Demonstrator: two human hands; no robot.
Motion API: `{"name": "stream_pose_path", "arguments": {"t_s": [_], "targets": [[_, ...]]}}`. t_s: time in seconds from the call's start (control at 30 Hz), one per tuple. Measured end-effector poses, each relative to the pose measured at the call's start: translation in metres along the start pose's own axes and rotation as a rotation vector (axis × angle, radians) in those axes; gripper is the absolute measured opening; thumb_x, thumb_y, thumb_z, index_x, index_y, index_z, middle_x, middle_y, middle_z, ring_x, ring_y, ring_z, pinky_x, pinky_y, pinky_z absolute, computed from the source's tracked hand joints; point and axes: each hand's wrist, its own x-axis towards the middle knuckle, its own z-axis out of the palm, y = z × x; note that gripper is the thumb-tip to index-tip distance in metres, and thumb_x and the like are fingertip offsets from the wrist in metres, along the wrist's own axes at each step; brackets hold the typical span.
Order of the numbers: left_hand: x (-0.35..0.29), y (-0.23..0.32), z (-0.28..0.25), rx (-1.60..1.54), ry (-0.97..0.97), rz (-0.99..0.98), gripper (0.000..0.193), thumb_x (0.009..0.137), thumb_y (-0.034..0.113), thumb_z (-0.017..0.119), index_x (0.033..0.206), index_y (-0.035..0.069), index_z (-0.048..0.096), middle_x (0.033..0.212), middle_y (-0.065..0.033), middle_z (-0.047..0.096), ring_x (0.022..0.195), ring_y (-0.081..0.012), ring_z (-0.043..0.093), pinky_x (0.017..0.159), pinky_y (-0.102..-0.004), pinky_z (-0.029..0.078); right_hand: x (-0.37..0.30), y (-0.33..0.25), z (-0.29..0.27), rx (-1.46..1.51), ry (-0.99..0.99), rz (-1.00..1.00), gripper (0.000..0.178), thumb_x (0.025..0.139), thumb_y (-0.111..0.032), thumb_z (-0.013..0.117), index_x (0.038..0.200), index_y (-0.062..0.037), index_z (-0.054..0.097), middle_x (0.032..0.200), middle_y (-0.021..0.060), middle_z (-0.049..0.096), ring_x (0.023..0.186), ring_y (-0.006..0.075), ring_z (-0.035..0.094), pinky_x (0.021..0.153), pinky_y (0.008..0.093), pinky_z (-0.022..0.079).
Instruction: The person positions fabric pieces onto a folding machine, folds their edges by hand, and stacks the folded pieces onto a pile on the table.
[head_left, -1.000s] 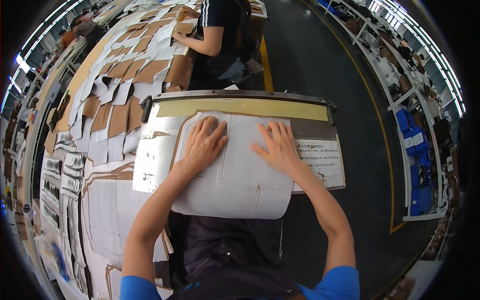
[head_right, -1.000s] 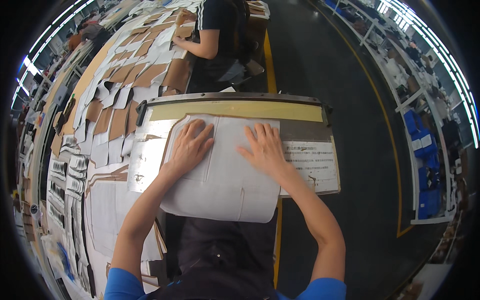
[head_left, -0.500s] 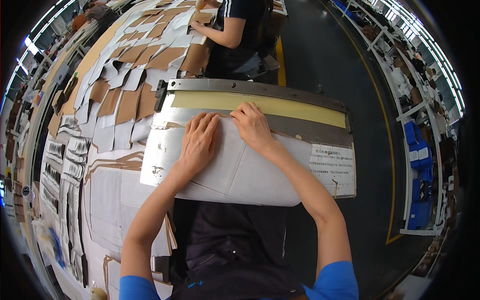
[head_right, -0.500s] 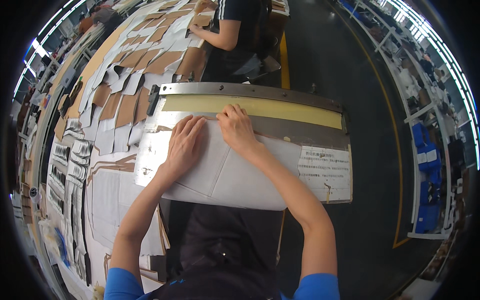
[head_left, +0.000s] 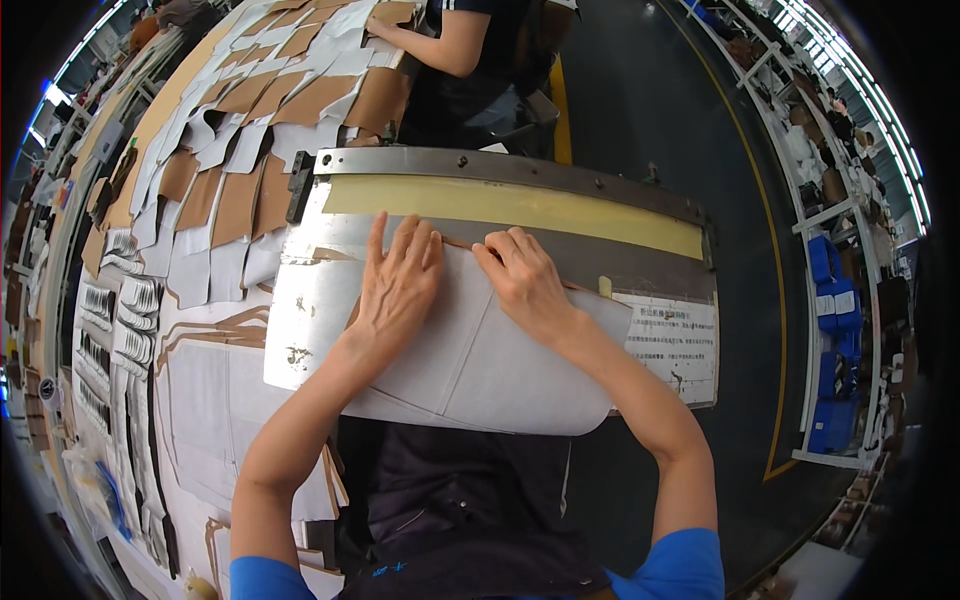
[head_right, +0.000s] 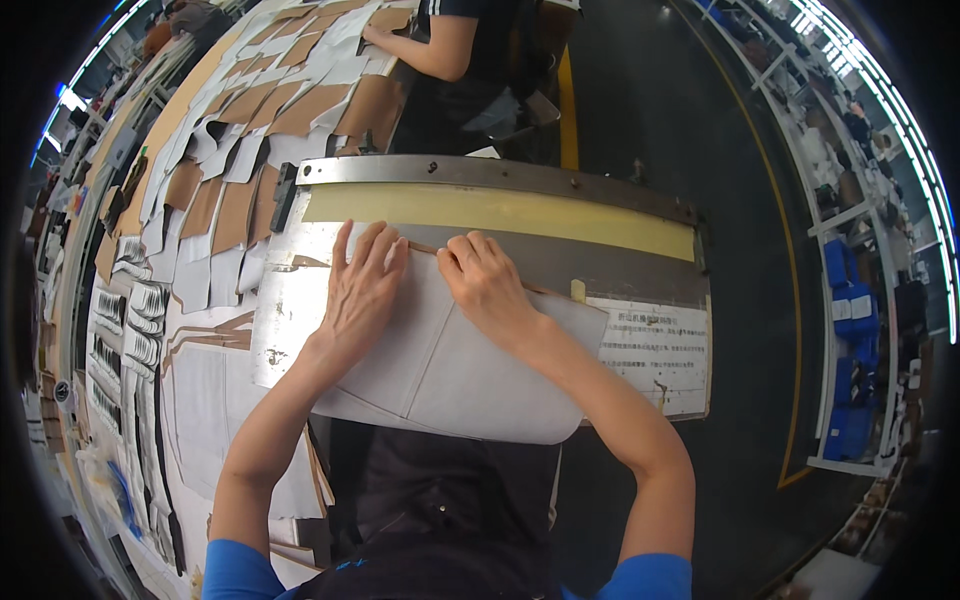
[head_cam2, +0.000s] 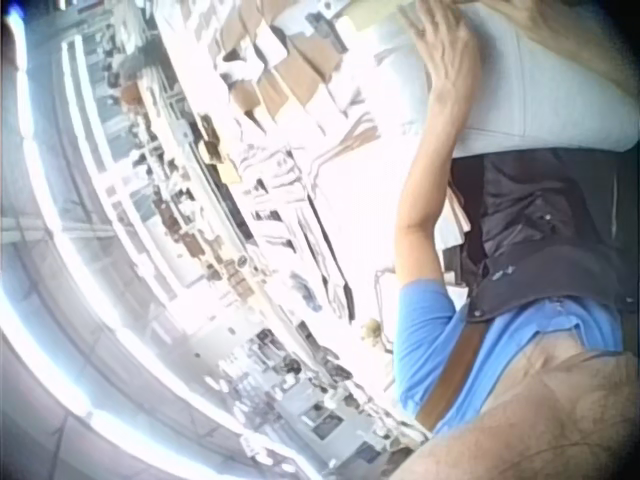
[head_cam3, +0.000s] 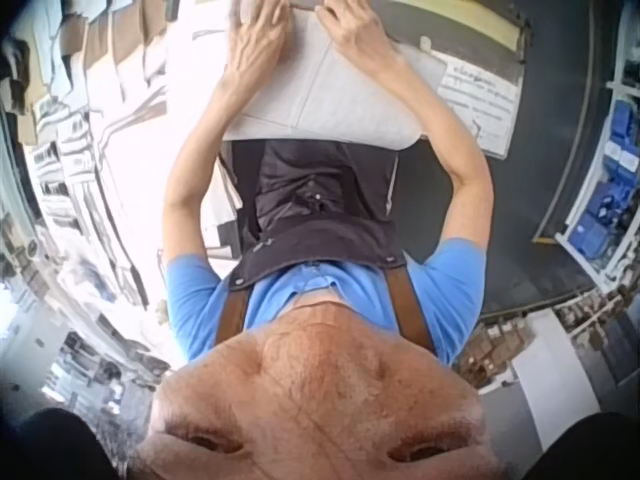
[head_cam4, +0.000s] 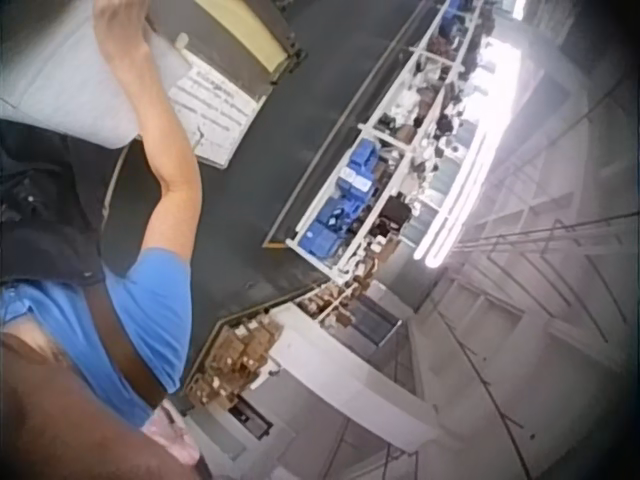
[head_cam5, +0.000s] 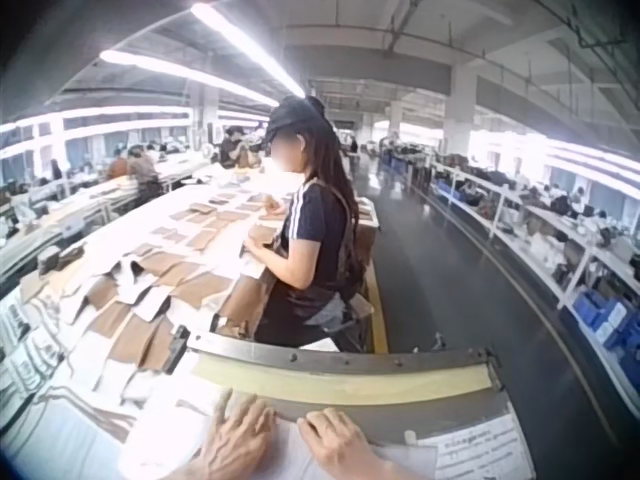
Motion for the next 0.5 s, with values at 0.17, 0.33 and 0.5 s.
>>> {"name": "stream_pose_path", "arguments": {"t_s": [0.17,0.33,0.5], "targets": [[0.002,0.019,0.005,0.019,0.039,-0.019,0.044,0.085,-0.001,0.058,0.130,-0.002,0.058,0.127,-0.0179,0.060,0.128,-0.0302,0.055,0.124,-0.0527,0.023,0.004,0.002,0.001,-0.069,0.056,-0.076,0.021,0.075,0.004,0.065,0.096,0.0059,0.062,0.094,0.0130,0.056,0.090,0.0269,0.058,0.078,0.0368,0.053],[0.000,0.010,0.001,-0.012,0.035,0.004,0.046,0.085,-0.001,0.058,0.131,-0.002,0.058,0.127,-0.0182,0.060,0.128,-0.0305,0.056,0.123,-0.0521,0.025,0.000,0.003,0.000,-0.061,0.051,-0.063,0.021,0.075,0.004,0.064,0.096,0.0054,0.062,0.094,0.0132,0.056,0.091,0.0270,0.058,0.078,0.0373,0.052],[0.005,0.020,0.002,-0.014,0.001,0.031,0.047,0.086,0.003,0.059,0.132,-0.006,0.057,0.124,-0.0172,0.057,0.127,-0.0303,0.054,0.119,-0.0507,0.032,-0.003,0.003,0.000,0.013,0.089,0.004,0.021,0.076,0.005,0.062,0.097,0.0046,0.062,0.095,0.0130,0.056,0.093,0.0285,0.056,0.080,0.0383,0.050]]}}
